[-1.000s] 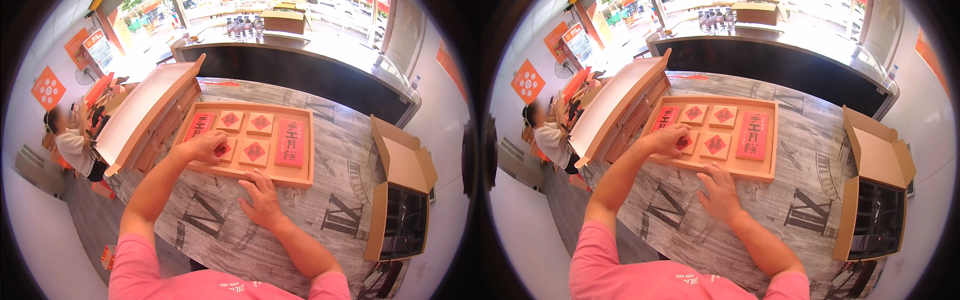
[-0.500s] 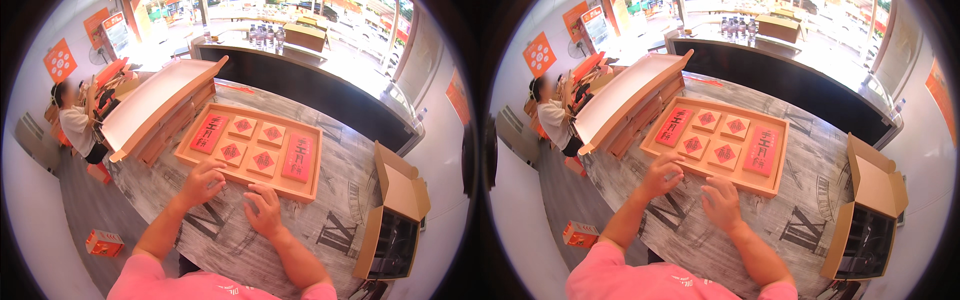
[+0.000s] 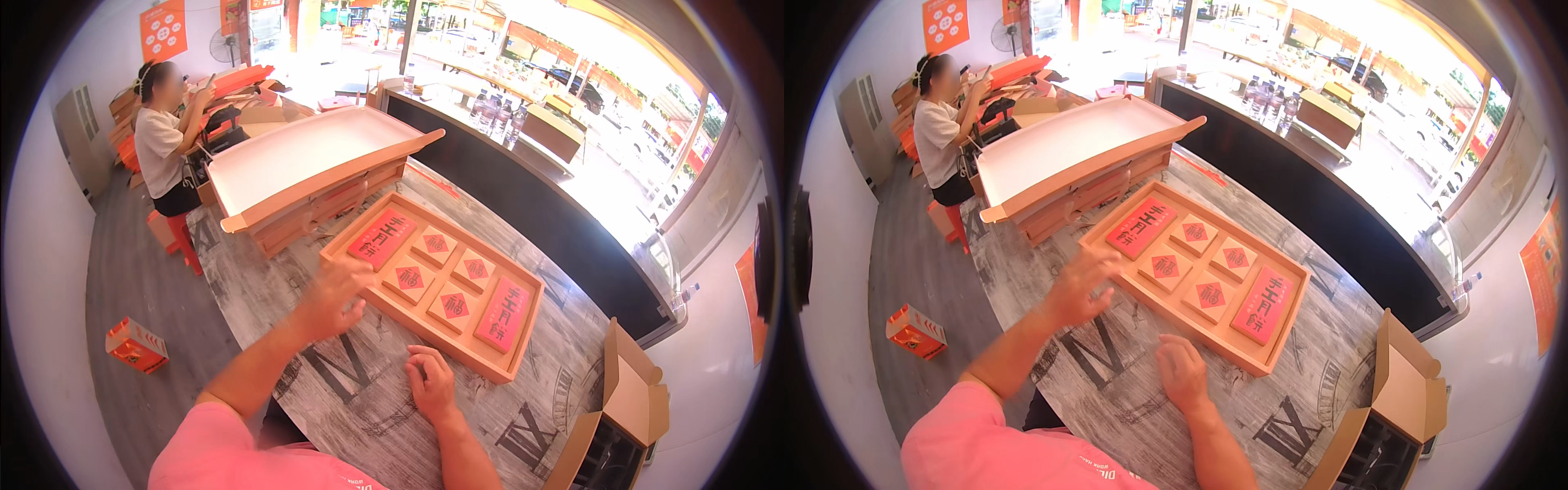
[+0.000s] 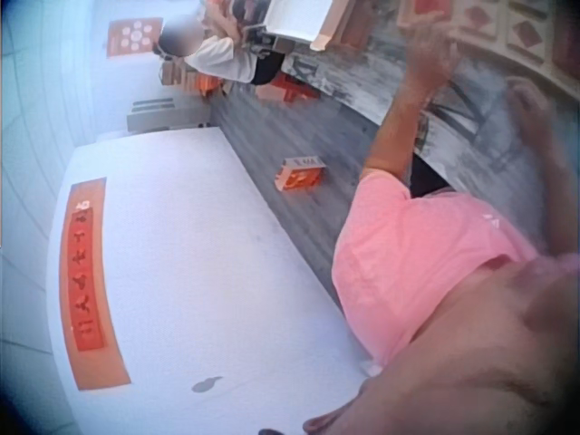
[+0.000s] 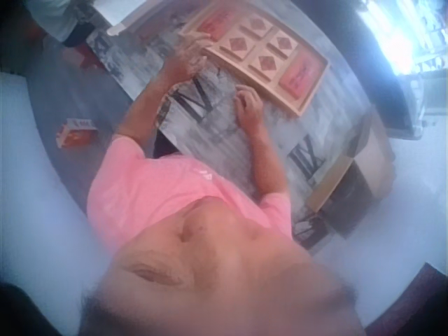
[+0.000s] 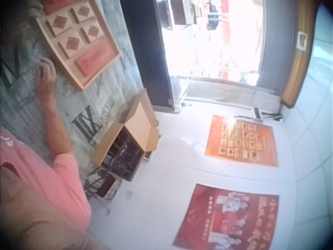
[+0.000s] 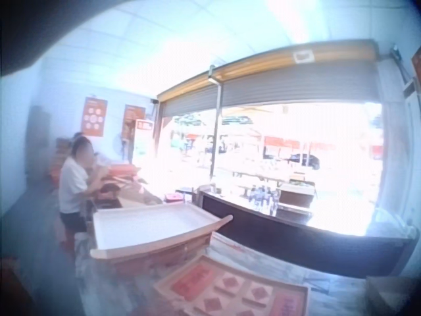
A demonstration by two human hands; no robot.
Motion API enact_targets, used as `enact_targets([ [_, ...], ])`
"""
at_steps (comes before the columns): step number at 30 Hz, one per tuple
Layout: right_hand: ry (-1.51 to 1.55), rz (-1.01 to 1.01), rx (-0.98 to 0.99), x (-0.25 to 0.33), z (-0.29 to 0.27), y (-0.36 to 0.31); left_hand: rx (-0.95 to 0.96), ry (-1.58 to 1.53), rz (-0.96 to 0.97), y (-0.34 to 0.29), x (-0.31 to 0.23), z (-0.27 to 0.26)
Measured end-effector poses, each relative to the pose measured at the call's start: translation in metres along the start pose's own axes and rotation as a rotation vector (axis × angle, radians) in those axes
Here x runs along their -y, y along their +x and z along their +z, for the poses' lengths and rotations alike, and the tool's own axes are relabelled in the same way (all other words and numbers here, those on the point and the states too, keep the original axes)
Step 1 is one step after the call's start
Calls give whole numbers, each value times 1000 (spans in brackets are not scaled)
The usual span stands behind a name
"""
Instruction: The person assembles cardboard gift boxes by folding paper inserts, placing them into a wooden tray, and then folding and placing small paper box lids onto the tray sections.
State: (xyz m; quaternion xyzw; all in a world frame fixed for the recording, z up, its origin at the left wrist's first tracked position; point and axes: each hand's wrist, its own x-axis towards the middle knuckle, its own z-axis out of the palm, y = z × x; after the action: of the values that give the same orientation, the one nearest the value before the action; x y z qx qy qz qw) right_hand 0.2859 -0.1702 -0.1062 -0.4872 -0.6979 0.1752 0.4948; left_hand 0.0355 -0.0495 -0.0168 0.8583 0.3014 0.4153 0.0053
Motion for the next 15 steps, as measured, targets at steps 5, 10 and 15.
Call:
enact_targets([
  [5,-15,15,-25,10,-1,2,5,350,-7,48,31,-73],
  [10,-41,-16,-47,10,-3,3,347,672,-284,69,67,-113],
  [15,-67,-61,-42,1,-2,-1,684,827,-433,76,105,-120],
])
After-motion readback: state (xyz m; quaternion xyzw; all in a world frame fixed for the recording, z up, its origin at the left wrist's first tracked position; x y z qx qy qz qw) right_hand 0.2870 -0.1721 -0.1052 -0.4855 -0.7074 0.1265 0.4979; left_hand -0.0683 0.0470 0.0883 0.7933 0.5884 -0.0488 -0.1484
